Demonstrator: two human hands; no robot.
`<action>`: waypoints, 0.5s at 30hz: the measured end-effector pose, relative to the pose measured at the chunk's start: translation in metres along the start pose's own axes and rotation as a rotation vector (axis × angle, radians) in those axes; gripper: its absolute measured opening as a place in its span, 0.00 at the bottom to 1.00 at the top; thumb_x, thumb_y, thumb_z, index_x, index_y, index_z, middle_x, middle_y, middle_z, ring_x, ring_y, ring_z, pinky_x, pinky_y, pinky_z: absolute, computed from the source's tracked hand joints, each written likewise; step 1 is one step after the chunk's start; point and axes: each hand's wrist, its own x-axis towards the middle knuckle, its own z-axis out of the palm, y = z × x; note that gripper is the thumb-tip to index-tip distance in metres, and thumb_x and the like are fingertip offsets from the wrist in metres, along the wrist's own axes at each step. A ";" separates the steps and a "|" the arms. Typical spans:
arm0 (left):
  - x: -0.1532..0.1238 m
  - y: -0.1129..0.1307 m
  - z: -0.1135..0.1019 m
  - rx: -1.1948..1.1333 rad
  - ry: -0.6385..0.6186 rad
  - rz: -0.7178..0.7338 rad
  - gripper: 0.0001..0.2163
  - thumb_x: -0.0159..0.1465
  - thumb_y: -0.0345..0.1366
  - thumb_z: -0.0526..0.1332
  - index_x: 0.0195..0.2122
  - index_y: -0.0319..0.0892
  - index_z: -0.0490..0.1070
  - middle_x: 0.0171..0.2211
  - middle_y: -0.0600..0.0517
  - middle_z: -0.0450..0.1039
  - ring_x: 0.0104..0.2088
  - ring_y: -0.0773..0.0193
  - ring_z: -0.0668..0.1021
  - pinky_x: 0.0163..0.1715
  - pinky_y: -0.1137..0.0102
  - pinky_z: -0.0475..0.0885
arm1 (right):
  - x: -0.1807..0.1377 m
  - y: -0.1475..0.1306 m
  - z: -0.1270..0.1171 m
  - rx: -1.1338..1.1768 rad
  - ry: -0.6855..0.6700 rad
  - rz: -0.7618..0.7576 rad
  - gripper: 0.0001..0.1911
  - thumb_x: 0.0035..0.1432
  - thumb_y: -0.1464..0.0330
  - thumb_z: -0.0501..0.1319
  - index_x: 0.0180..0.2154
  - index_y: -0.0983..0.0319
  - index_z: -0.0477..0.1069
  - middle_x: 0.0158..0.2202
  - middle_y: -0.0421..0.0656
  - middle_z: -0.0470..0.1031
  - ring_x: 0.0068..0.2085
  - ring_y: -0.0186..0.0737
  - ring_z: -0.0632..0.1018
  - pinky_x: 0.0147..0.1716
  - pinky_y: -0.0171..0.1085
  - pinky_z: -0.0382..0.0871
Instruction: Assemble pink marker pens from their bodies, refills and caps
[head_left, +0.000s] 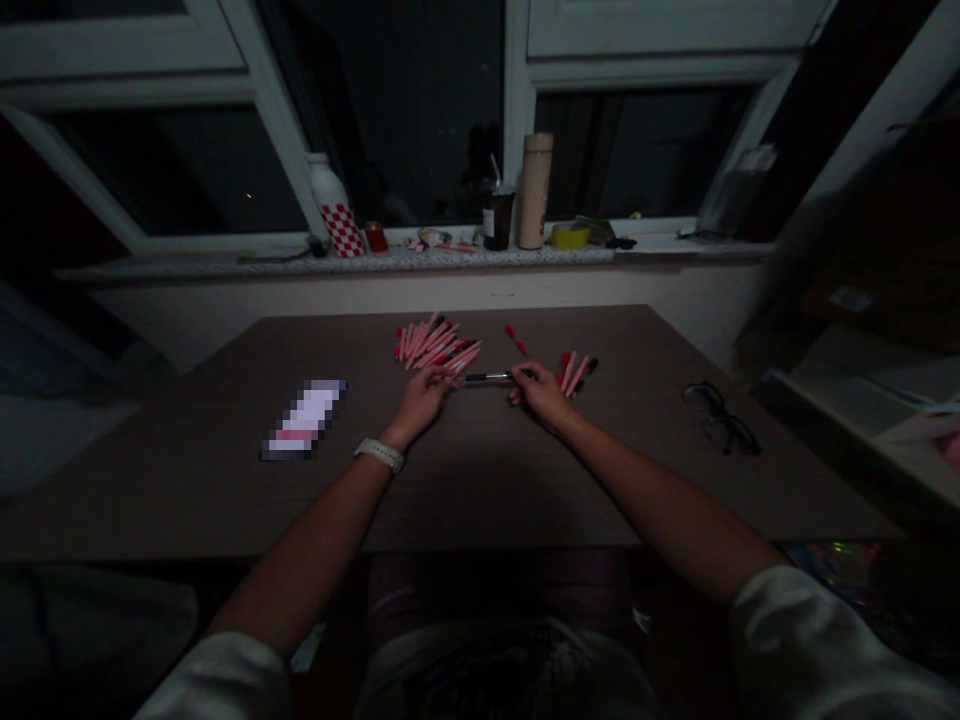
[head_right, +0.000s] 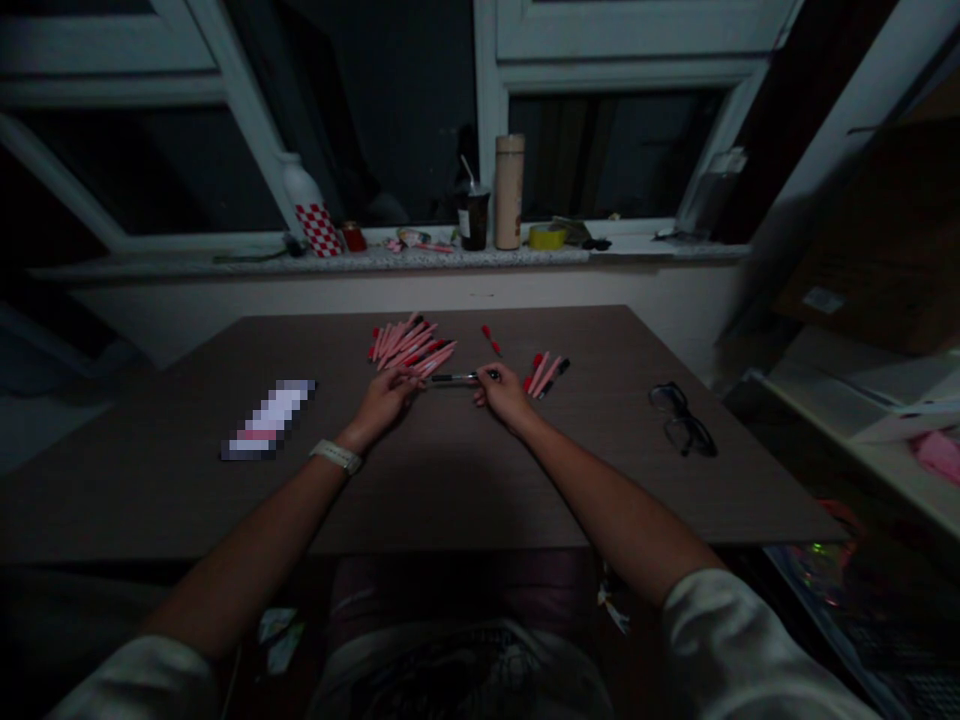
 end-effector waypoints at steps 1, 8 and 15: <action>0.000 -0.001 0.000 0.009 0.000 0.015 0.12 0.61 0.44 0.65 0.39 0.41 0.74 0.32 0.48 0.80 0.30 0.60 0.79 0.34 0.67 0.72 | 0.001 0.001 -0.001 -0.006 0.004 0.004 0.12 0.58 0.60 0.66 0.36 0.61 0.68 0.21 0.35 0.74 0.18 0.31 0.74 0.18 0.28 0.68; -0.004 0.000 -0.006 0.396 -0.016 0.210 0.08 0.63 0.39 0.63 0.38 0.41 0.78 0.39 0.45 0.81 0.41 0.54 0.80 0.47 0.59 0.74 | 0.007 0.006 -0.006 -0.042 0.069 0.004 0.05 0.62 0.66 0.61 0.37 0.60 0.68 0.23 0.36 0.76 0.18 0.31 0.74 0.17 0.28 0.69; -0.009 0.005 -0.008 0.626 -0.055 0.281 0.09 0.61 0.31 0.61 0.39 0.42 0.80 0.45 0.44 0.80 0.47 0.52 0.80 0.54 0.59 0.73 | 0.005 0.006 -0.006 -0.071 0.063 -0.005 0.02 0.63 0.69 0.60 0.36 0.60 0.68 0.23 0.37 0.75 0.19 0.32 0.74 0.16 0.29 0.70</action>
